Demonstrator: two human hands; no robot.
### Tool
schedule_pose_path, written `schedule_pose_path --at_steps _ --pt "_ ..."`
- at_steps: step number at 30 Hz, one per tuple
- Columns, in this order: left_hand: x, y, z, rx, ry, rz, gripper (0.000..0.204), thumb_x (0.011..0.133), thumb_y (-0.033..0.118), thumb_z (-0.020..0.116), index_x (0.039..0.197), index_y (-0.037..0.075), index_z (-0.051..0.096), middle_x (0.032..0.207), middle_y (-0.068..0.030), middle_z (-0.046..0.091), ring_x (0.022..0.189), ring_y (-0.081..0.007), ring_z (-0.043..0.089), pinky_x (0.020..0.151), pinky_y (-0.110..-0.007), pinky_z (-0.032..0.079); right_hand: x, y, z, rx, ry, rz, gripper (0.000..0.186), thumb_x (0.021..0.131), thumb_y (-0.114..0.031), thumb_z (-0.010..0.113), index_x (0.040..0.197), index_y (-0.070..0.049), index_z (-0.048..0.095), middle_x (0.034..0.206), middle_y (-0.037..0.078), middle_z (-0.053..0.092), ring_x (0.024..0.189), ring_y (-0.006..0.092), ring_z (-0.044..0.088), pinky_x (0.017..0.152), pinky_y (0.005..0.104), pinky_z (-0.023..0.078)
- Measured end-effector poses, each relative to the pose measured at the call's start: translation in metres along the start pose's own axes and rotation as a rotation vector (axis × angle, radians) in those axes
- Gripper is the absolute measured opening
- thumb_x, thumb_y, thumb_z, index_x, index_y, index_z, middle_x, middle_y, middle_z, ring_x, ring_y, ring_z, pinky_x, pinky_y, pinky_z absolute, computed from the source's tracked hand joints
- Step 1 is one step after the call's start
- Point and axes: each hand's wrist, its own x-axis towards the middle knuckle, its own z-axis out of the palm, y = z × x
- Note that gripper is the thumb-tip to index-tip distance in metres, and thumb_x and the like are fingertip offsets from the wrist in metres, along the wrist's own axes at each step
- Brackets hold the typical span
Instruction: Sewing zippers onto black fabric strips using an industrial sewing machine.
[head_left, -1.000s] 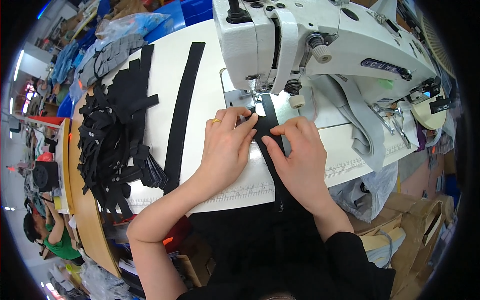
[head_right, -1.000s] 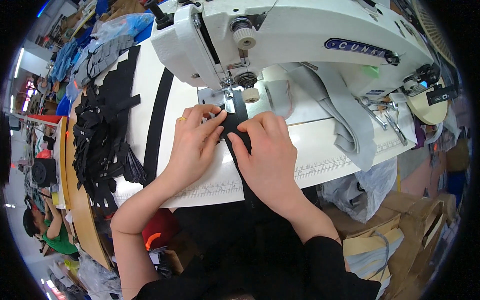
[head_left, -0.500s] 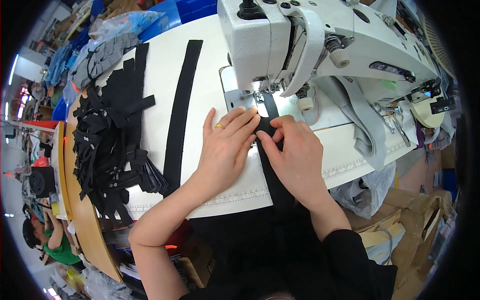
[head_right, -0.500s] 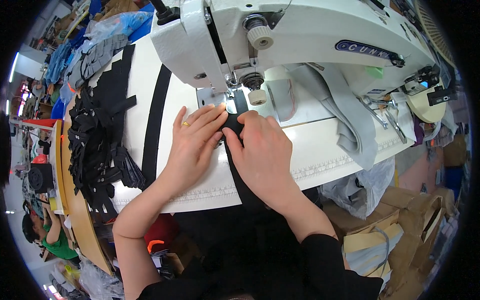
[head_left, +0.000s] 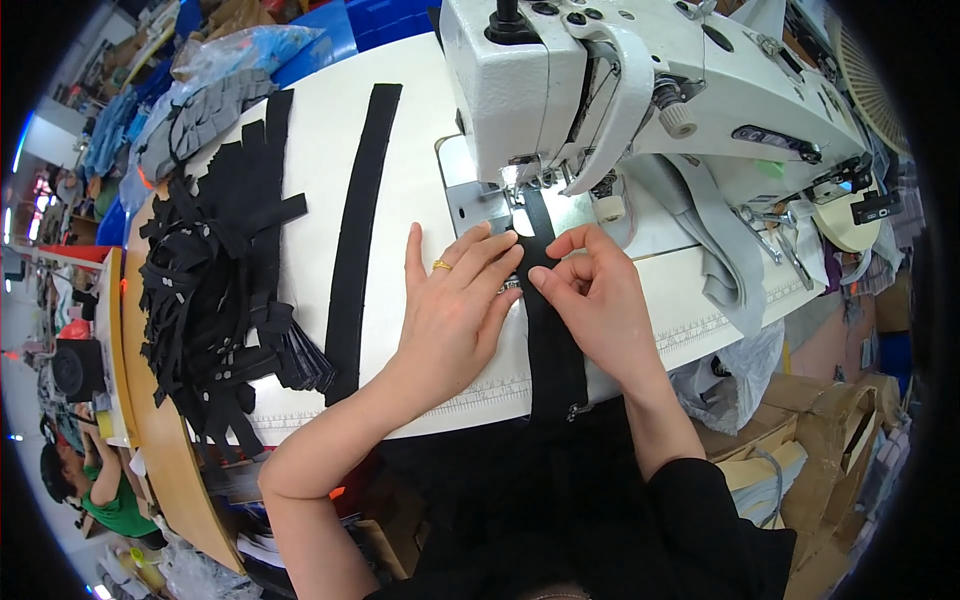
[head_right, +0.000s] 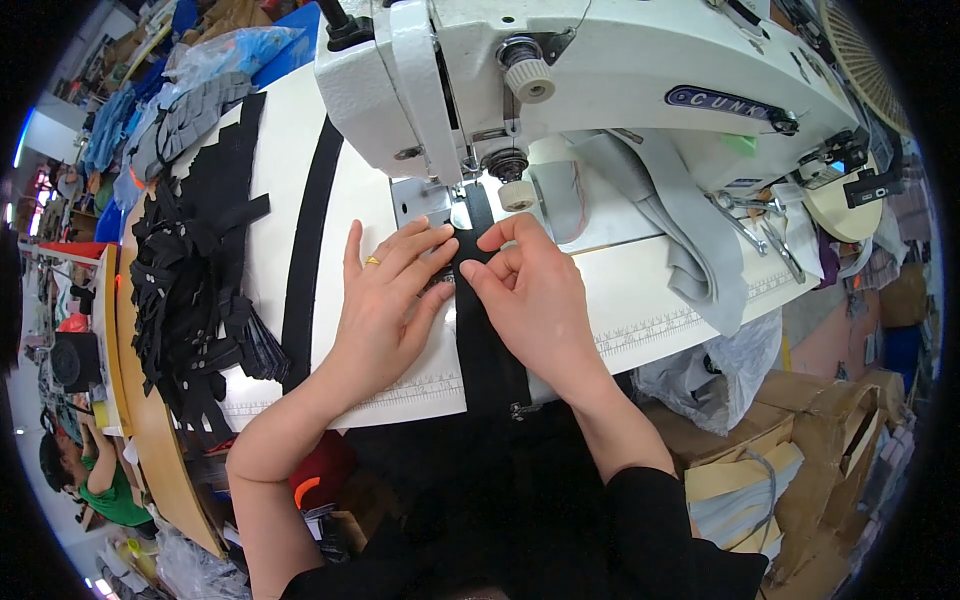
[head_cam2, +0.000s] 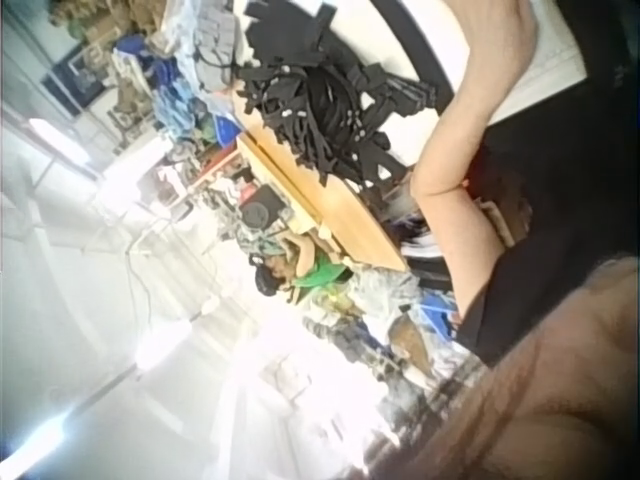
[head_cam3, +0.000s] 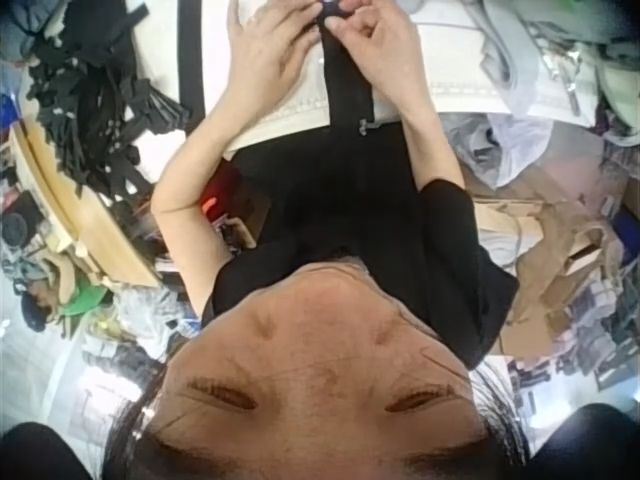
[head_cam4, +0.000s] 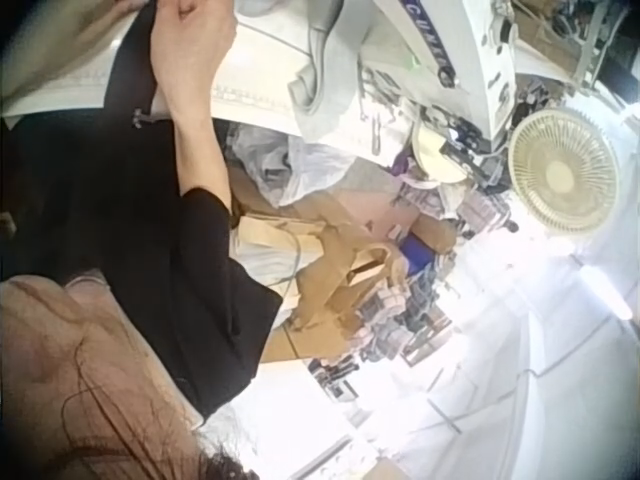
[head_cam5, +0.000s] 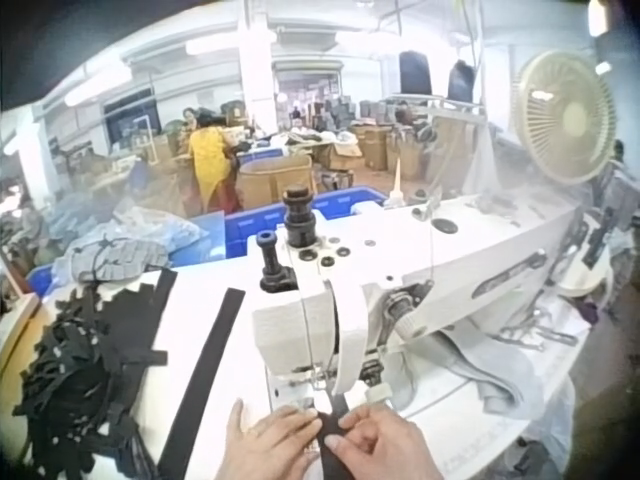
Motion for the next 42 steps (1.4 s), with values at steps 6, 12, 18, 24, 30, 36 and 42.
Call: schedule_pose_path --at_steps 6,12,18,24,30,36,42 --pt "-0.001 -0.002 0.001 0.065 -0.007 -0.022 0.043 0.099 0.014 0.067 0.141 0.009 0.063 0.146 -0.0062 0.060 0.144 -0.0302 0.050 0.125 -0.065 0.006 0.006 -0.002 0.004 -0.109 0.027 -0.013 0.022 0.094 -0.012 0.076 0.100 -0.002 0.058 0.072 0.008 0.069 0.061 0.0199 0.063 0.061 0.0339 0.049" --pt "0.005 -0.005 0.003 0.124 0.004 -0.022 0.046 0.099 0.014 0.066 0.144 0.009 0.060 0.148 -0.0064 0.058 0.143 -0.0304 0.051 0.124 -0.066 0.010 0.010 -0.001 0.012 -0.129 0.087 -0.090 0.024 0.095 -0.005 0.074 0.094 -0.005 0.050 0.064 -0.002 0.051 0.060 0.0049 0.043 0.055 0.0250 0.035" --pt "0.010 -0.005 0.003 0.132 -0.023 -0.045 0.047 0.097 0.010 0.065 0.144 0.009 0.060 0.147 -0.0080 0.058 0.143 -0.0316 0.050 0.124 -0.065 0.016 0.006 -0.010 0.000 -0.273 0.052 -0.135 0.017 0.097 -0.014 0.071 0.106 -0.003 0.062 0.074 0.010 0.064 0.071 0.0305 0.066 0.065 0.0429 0.051" --pt "0.019 -0.019 0.005 -0.124 0.096 -0.089 0.028 0.090 0.007 0.069 0.117 0.001 0.072 0.127 -0.0156 0.069 0.132 -0.0321 0.059 0.121 -0.060 0.025 0.027 0.014 -0.042 -0.602 -0.215 -0.829 0.040 0.084 -0.007 0.075 0.123 -0.006 0.068 0.112 0.008 0.067 0.100 0.0265 0.066 0.075 0.0392 0.058" --pt "0.056 -0.033 0.013 -0.498 0.140 -0.436 0.022 0.083 0.007 0.078 0.103 -0.002 0.073 0.090 -0.0111 0.077 0.086 -0.0235 0.072 0.088 -0.035 0.054 0.039 0.032 -0.042 -0.541 -0.258 -1.003 0.045 0.075 -0.003 0.076 0.120 -0.006 0.072 0.118 0.006 0.067 0.102 0.0264 0.066 0.078 0.0374 0.059" --pt "0.068 -0.031 0.010 -0.491 0.114 -0.548 0.021 0.079 0.006 0.077 0.097 -0.003 0.071 0.082 -0.0071 0.076 0.067 -0.0129 0.063 0.066 -0.030 0.052 0.039 0.034 -0.042 -0.552 -0.209 -1.038 0.052 0.069 -0.001 0.076 0.121 -0.008 0.072 0.119 0.006 0.070 0.103 0.0261 0.069 0.080 0.0362 0.058" --pt "0.076 -0.030 0.015 -0.441 0.133 -0.600 0.018 0.077 0.006 0.076 0.093 -0.002 0.072 0.078 -0.0065 0.074 0.062 -0.0129 0.063 0.063 -0.031 0.050 0.038 0.034 -0.042 -0.620 -0.192 -1.032 0.054 0.070 -0.004 0.076 0.124 -0.009 0.072 0.122 0.005 0.070 0.105 0.0245 0.068 0.082 0.0355 0.057"
